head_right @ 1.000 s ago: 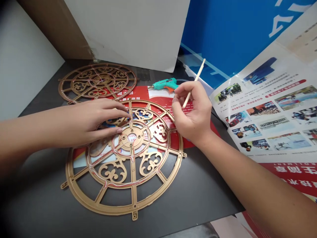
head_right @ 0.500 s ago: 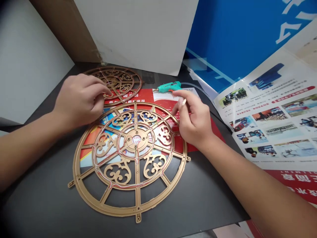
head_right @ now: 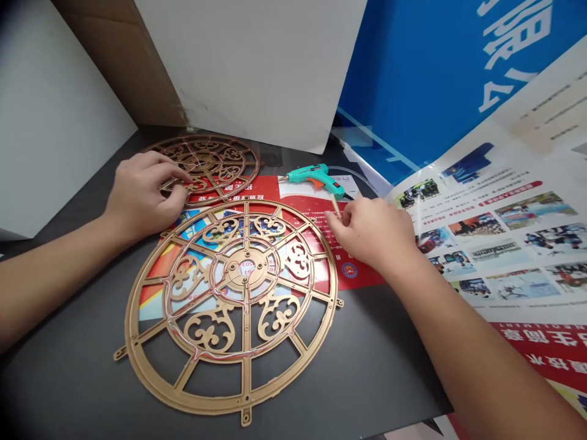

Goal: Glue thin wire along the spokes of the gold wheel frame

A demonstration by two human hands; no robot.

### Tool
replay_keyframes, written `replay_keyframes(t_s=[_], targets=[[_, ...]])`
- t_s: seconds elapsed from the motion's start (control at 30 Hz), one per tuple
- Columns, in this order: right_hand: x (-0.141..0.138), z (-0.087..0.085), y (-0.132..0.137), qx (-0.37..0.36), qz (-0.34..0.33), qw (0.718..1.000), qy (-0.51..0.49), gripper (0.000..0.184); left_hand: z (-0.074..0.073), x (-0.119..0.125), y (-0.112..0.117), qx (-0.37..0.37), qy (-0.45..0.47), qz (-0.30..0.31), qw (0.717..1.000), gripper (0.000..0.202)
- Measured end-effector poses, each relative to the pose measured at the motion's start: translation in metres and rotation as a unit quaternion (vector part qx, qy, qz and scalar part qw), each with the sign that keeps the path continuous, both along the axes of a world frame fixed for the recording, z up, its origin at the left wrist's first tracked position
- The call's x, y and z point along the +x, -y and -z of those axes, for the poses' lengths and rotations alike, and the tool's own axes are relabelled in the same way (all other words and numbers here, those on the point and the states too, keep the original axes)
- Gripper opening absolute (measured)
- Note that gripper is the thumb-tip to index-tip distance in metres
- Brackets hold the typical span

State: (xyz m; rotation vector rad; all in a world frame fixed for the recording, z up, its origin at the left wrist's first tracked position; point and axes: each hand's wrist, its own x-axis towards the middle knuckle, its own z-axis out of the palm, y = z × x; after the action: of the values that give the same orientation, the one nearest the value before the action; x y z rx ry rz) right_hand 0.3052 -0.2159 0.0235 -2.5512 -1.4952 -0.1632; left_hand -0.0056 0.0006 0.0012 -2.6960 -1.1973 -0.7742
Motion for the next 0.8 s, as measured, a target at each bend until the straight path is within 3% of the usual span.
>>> replay_keyframes(t_s=[0.13,0.2,0.3,0.4,0.8], targets=[[0.015,0.011,-0.007,0.126,-0.049,0.991,-0.007,0.038,-0.003,-0.002,0.000,-0.012,0.008,0.017,1.000,0.025],[0.025,0.019,-0.013,0.155,-0.095,0.983,0.008,0.043,-0.003,-0.002,-0.001,-0.015,0.013,0.018,1.000,0.023],[0.036,0.032,-0.022,0.098,-0.096,0.990,0.006,0.059,-0.002,-0.001,-0.002,-0.022,0.015,0.019,0.999,0.023],[0.040,0.038,-0.028,0.073,-0.088,0.993,-0.001,0.062,-0.003,-0.001,-0.001,-0.026,0.018,0.021,0.999,0.022],[0.026,0.028,-0.030,0.024,-0.055,0.997,0.051,0.057,-0.003,-0.002,0.002,-0.036,0.005,0.028,0.999,0.025]])
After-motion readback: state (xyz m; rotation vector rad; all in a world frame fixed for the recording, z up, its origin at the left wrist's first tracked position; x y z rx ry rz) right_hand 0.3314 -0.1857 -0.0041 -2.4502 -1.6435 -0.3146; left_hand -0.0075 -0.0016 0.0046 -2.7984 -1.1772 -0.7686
